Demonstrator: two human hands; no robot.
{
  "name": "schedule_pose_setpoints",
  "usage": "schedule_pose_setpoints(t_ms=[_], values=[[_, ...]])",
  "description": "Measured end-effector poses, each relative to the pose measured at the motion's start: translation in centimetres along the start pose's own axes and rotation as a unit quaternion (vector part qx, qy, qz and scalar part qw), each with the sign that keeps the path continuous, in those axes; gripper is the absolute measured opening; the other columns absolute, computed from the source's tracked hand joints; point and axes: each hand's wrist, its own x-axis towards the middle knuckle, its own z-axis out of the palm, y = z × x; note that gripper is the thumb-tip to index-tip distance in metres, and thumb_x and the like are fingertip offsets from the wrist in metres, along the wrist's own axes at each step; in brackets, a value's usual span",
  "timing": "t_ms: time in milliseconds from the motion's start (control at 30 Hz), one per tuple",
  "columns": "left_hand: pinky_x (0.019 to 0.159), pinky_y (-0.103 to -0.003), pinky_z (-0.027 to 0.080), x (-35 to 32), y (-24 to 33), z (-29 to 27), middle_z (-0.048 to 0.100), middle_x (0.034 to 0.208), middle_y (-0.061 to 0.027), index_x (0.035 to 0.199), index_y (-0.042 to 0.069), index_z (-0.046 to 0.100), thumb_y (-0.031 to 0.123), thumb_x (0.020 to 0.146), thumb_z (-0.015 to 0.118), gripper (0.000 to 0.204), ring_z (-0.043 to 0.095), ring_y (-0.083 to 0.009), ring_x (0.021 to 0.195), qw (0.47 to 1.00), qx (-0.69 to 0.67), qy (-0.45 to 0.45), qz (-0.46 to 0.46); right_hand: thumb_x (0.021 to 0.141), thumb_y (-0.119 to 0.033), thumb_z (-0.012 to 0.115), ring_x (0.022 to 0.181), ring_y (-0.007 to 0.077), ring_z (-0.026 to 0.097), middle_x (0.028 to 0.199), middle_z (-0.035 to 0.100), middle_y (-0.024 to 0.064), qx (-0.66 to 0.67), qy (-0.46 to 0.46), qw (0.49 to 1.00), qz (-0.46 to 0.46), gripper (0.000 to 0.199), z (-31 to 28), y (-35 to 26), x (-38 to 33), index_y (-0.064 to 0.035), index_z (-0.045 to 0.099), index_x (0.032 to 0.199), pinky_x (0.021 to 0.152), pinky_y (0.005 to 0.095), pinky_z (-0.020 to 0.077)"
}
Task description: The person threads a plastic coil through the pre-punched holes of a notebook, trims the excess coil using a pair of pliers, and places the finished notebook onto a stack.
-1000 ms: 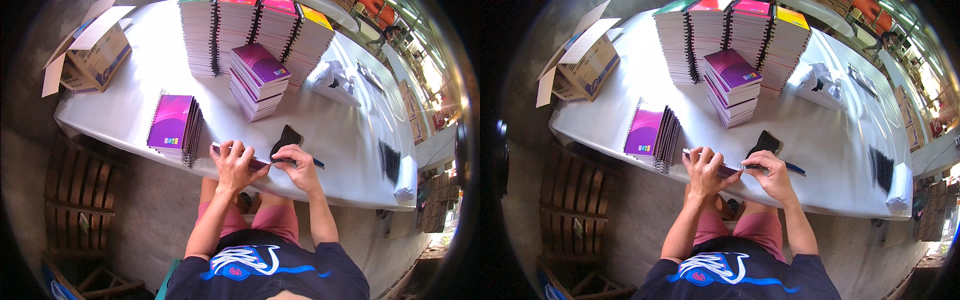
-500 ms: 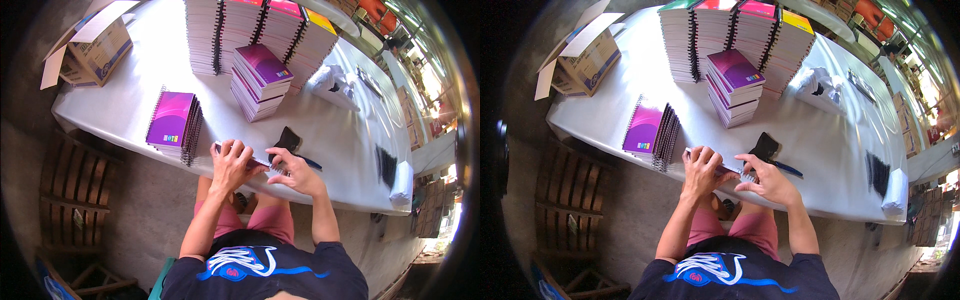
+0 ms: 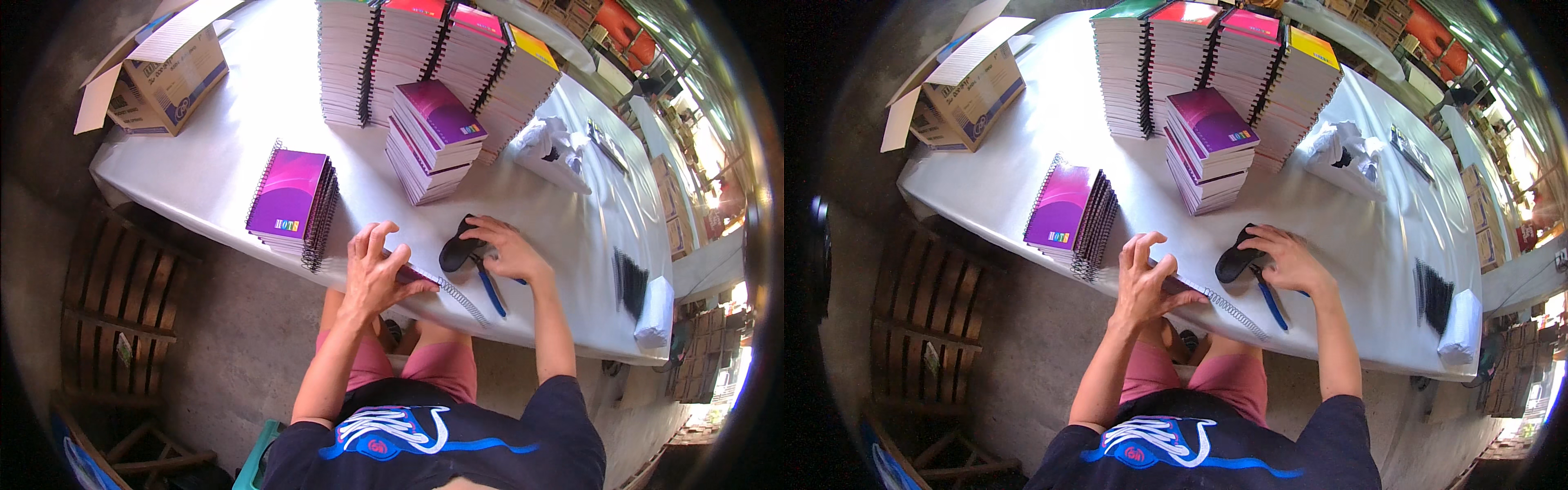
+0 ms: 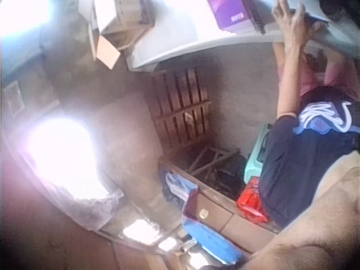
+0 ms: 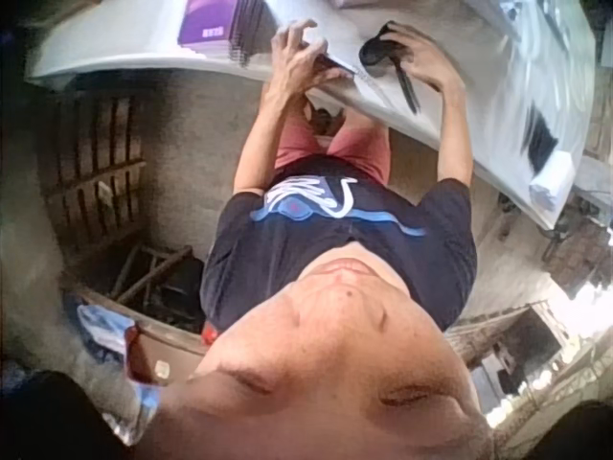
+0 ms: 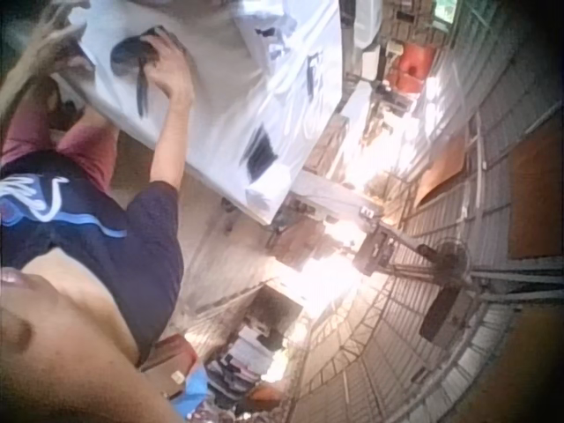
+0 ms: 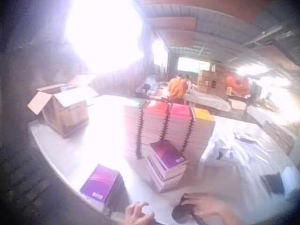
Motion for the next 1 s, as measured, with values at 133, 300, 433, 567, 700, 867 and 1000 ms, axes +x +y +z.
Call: schedule_pose_setpoints(t_ms=[133, 300, 433, 567, 700, 867, 1000], values=[[0.093, -0.047, 0.033, 0.2, 0.1, 0.3, 0.044, 0.118, -0.0117, 0.076, 0.008, 0.057, 0.061, 0.055, 0.075, 0.060, 0.040, -0.0332, 0.115, 1.000, -0.010, -0.008, -0.002, 0.067, -0.003, 0.059, 0.117, 0.0298, 0.051, 0.111, 0.063, 0.0100, 0.068, 0.119, 0.990, -0.029, 0.035, 1.9, 2.6, 0.6, -0.0088, 0.068, 0.101, 0.100, 0.0394, 0.0401], [0.095, -0.047, 0.033, -0.2, 0.1, 0.2, 0.045, 0.118, -0.0120, 0.076, 0.008, 0.057, 0.060, 0.054, 0.076, 0.060, 0.039, -0.0337, 0.116, 1.000, -0.012, -0.001, -0.011, 0.071, -0.003, 0.066, 0.097, 0.0248, 0.062, 0.088, 0.067, 0.0122, 0.636, 0.178, 0.741, -0.120, 0.014, 4.1, -1.2, 1.0, -0.0010, 0.069, 0.084, 0.085, 0.0319, 0.0483], [0.095, -0.048, 0.033, 0.0, 0.1, -0.1, 0.045, 0.118, -0.0123, 0.076, 0.008, 0.057, 0.058, 0.053, 0.077, 0.059, 0.039, -0.0339, 0.117, 0.999, -0.031, -0.007, -0.003, 0.069, 0.004, 0.068, 0.078, 0.0178, 0.062, 0.080, 0.064, 0.0091, 0.403, 0.105, 0.909, -0.004, 0.015, 5.6, -2.9, 1.1, -0.0009, 0.071, 0.083, 0.075, 0.0277, 0.0477], [0.096, -0.048, 0.033, 0.0, 0.0, 0.1, 0.045, 0.120, -0.0124, 0.076, 0.008, 0.057, 0.057, 0.051, 0.078, 0.059, 0.038, -0.0343, 0.119, 0.999, -0.038, -0.004, -0.004, 0.064, 0.010, 0.064, 0.076, 0.0151, 0.060, 0.079, 0.064, 0.0060, 0.528, 0.118, 0.835, -0.105, 0.023, 3.9, -4.3, 1.2, -0.0007, 0.071, 0.083, 0.071, 0.0257, 0.0462], [0.097, -0.048, 0.033, 0.0, -0.2, 0.2, 0.044, 0.121, -0.0129, 0.075, 0.009, 0.057, 0.057, 0.050, 0.079, 0.059, 0.036, -0.0355, 0.123, 0.999, -0.042, -0.009, -0.006, 0.063, 0.010, 0.063, 0.077, 0.0169, 0.062, 0.078, 0.065, 0.0075, 0.357, 0.142, 0.923, -0.011, 0.025, 3.0, -4.6, 2.6, -0.0031, 0.072, 0.083, 0.073, 0.0257, 0.0478], [0.098, -0.048, 0.033, 0.4, -0.2, -0.1, 0.041, 0.123, -0.0142, 0.074, 0.009, 0.058, 0.052, 0.048, 0.083, 0.057, 0.035, -0.0373, 0.123, 0.998, -0.066, -0.012, -0.021, 0.067, 0.007, 0.065, 0.078, 0.0189, 0.066, 0.083, 0.070, 0.0099, 0.276, 0.137, 0.951, 0.028, 0.020, 3.4, -5.0, 2.8, -0.0020, 0.072, 0.084, 0.073, 0.0286, 0.0505], [0.088, -0.045, 0.040, 0.0, -0.7, 1.1, 0.040, 0.122, -0.0153, 0.073, 0.008, 0.056, 0.049, 0.042, 0.087, 0.061, 0.040, -0.0356, 0.108, 0.988, -0.140, 0.031, -0.050, 0.069, 0.008, 0.062, 0.075, 0.0165, 0.066, 0.084, 0.071, 0.0090, 0.468, 0.140, 0.868, -0.090, 0.021, 3.9, -5.7, 2.5, -0.0016, 0.072, 0.085, 0.075, 0.0293, 0.0519]])
